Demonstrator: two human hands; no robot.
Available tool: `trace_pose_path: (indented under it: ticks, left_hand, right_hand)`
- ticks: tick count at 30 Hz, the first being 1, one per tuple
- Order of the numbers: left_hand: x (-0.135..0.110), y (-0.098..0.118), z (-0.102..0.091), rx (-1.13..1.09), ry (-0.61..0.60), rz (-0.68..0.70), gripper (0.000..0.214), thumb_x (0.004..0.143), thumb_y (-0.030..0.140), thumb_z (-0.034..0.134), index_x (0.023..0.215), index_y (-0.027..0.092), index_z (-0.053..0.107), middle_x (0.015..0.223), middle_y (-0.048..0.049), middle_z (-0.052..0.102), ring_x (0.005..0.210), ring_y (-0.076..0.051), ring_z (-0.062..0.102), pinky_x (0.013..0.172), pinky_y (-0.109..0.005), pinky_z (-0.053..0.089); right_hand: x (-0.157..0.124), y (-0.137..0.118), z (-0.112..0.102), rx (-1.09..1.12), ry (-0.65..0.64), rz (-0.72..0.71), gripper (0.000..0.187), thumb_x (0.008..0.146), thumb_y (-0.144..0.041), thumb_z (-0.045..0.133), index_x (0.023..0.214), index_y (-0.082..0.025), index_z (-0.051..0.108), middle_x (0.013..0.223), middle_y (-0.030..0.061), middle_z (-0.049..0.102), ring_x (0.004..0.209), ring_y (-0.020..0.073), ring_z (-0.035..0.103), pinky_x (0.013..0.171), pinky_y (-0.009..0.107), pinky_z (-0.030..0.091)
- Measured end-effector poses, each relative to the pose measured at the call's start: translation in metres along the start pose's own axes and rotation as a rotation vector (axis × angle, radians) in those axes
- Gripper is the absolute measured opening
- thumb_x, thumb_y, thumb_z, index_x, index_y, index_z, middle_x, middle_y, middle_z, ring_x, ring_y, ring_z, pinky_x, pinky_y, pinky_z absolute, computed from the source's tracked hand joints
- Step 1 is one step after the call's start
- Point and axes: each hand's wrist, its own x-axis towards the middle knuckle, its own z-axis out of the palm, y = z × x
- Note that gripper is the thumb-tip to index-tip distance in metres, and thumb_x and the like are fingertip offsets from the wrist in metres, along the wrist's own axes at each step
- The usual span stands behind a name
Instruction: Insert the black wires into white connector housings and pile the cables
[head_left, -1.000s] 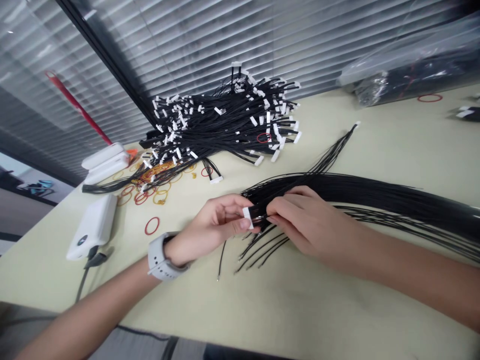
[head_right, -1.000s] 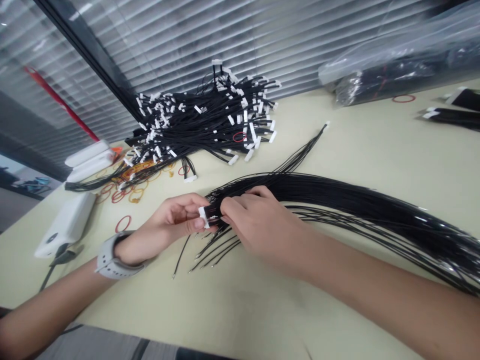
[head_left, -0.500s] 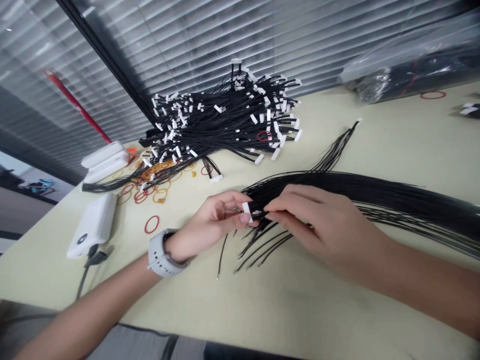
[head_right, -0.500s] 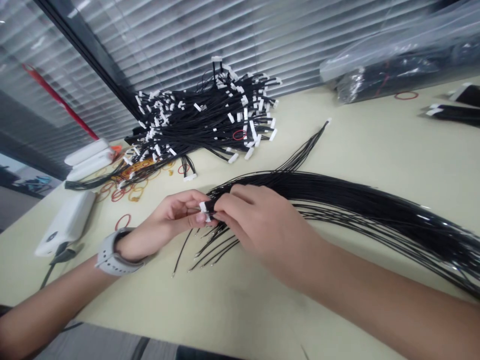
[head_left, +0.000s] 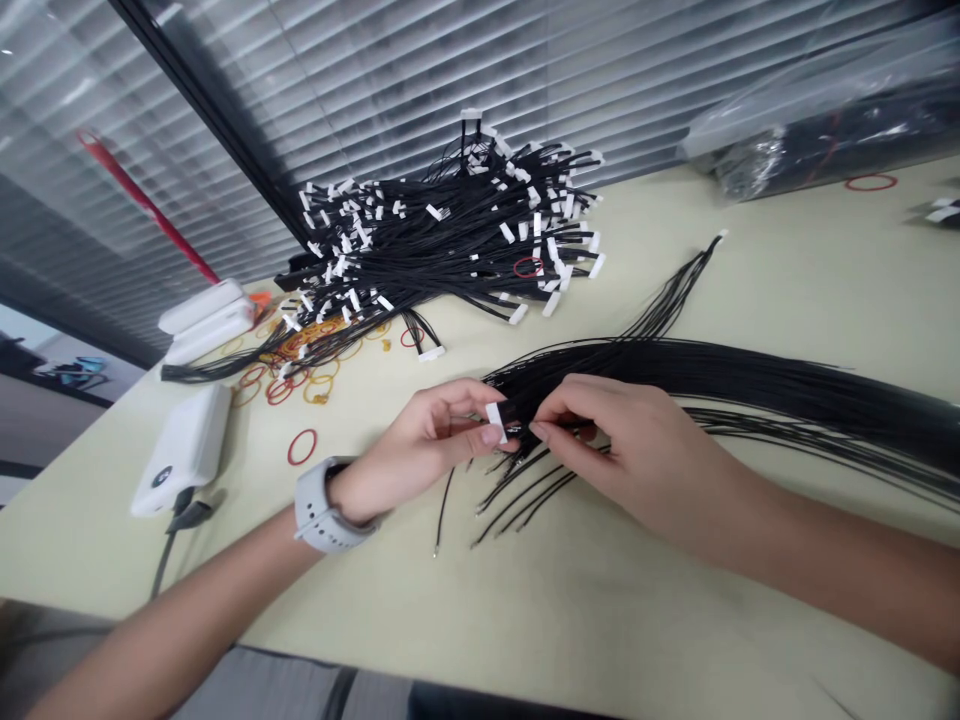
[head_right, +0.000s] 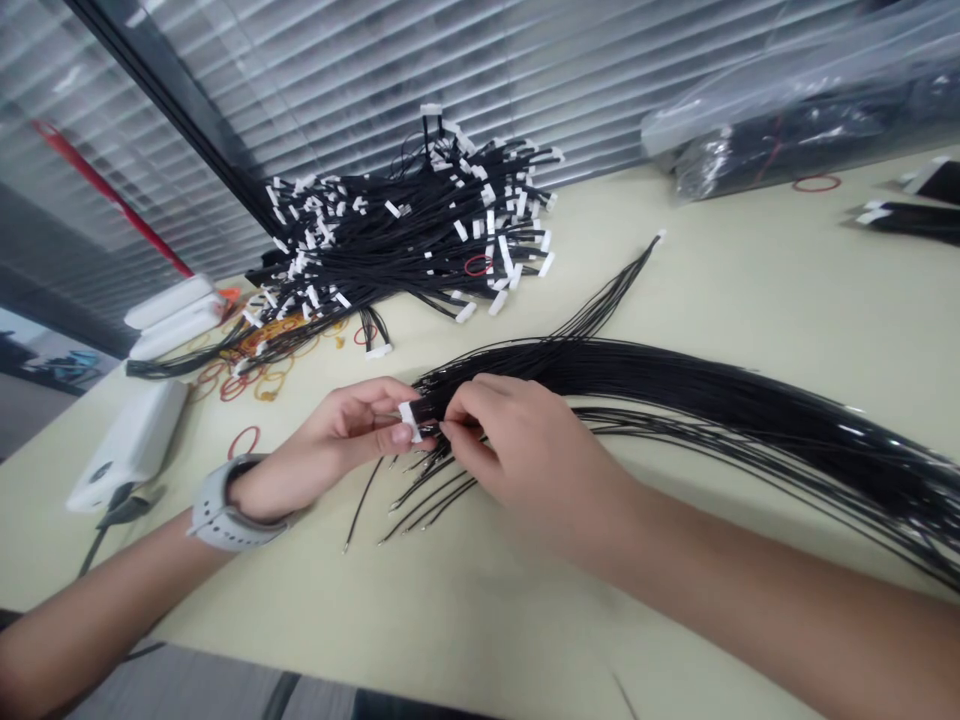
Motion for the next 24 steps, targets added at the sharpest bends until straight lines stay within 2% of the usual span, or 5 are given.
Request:
trace_pose_path:
  ticks: [6, 12, 18, 24]
  left_hand:
    - [0.0007, -0.0009, -0.0004, -0.004, -0.022, 0.015, 0.017, 0.079, 0.01, 0.06, 0.095, 0.013, 0.056, 0.082, -0.0008, 0.064, 0.078, -0.011, 0.065, 0.071, -0.02, 0.048]
    - [0.0011, -0.0017, 0.0004, -0.041, -0.033, 0.011, 0.017, 0.078, 0.009, 0.061, 0.094, 0.015, 0.056, 0.079, 0.0016, 0.063, 0.078, -0.011, 0.065, 0.071, -0.019, 0.048]
    - [0.0005, -0.0012, 0.0005, -0.025, -0.026, 0.022, 0.018, 0.078, 0.009, 0.061, 0.095, 0.015, 0.056, 0.077, 0.0013, 0.063, 0.076, -0.01, 0.066, 0.066, -0.017, 0.047]
    - [0.0003, -0.0018, -0.0007, -0.034, -0.019, 0.014, 0.018, 0.078, 0.009, 0.061, 0.095, 0.014, 0.056, 0.079, 0.0005, 0.064, 0.076, -0.01, 0.066, 0.07, -0.017, 0.048]
  right_hand:
    - [0.0003, 0.0025, 0.0033, -0.035, 0.002, -0.059, 0.012, 0.082, -0.015, 0.051, 0.072, -0.017, 0.057, 0.07, -0.0025, 0.057, 0.062, 0.008, 0.048, 0.056, 0.022, 0.033]
    - [-0.0011, 0.0012, 0.0047, -0.11, 0.067, -0.139, 0.014, 0.082, -0.015, 0.051, 0.069, -0.015, 0.057, 0.065, -0.0032, 0.055, 0.057, 0.0081, 0.045, 0.057, 0.025, 0.031]
    - [-0.0004, 0.0005, 0.0036, -0.095, 0.054, -0.11, 0.015, 0.082, -0.015, 0.051, 0.068, -0.016, 0.056, 0.065, -0.004, 0.056, 0.057, 0.0075, 0.046, 0.057, 0.025, 0.031]
    - [0.0004, 0.0039, 0.0031, -0.108, 0.059, -0.154, 0.012, 0.08, -0.014, 0.052, 0.069, -0.016, 0.056, 0.065, -0.0041, 0.056, 0.058, 0.0075, 0.047, 0.057, 0.024, 0.032]
